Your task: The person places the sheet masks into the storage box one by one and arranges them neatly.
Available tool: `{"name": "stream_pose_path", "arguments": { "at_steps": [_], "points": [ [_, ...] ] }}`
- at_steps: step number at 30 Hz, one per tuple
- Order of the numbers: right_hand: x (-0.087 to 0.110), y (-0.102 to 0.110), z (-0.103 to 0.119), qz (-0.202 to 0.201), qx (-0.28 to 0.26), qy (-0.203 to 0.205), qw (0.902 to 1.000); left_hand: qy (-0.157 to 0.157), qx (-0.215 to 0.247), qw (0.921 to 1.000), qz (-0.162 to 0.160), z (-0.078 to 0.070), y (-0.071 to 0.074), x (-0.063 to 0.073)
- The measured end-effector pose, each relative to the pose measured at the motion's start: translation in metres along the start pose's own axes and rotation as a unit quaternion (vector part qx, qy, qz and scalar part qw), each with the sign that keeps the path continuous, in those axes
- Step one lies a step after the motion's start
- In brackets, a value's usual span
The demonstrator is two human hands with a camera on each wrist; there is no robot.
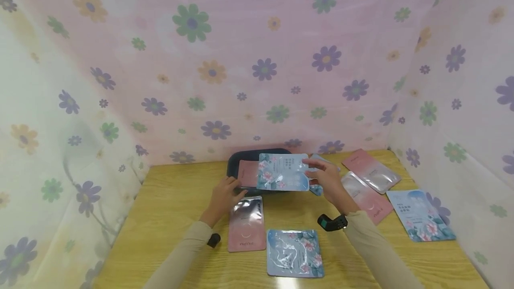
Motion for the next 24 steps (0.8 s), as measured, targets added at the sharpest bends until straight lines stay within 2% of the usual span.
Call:
{"name": "stream_pose_path", "arguments": {
  "at_steps": [5, 12, 17, 24],
  "points": [
    [-0.010, -0.007, -0.005, 0.001, -0.007, -0.003, 1.0000, -0.005, -0.014, 0.9999, -0.001, 0.001, -0.001, -0.001],
    [-0.024, -0.019, -0.010, 0.005, -0.015, -0.015, 0.9998, 0.002, -0.018, 0.9997, 0.017, 0.002, -0.002, -0.001],
    [-0.035, -0.030, -0.016, 0.004, -0.024, -0.022, 0.9995, 0.005, -0.023, 0.9997, 0.011, 0.002, -0.001, 0.000],
    [-0.047, -0.042, -0.028, 0.017, -0.008, -0.030, 0.9994, 0.005, -0.026, 0.9996, 0.005, 0.000, 0.000, 0.000]
  ]
}}
Point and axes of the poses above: each hand's wrist, its own x-axis away from the middle knuckle, its own y-axis out of the back of the hand, z = x × y, the point moved 2 cm from there along -x, towards the middle knuckle, and after that the axes turned 14 degrees about y, right-handed, at the moved point
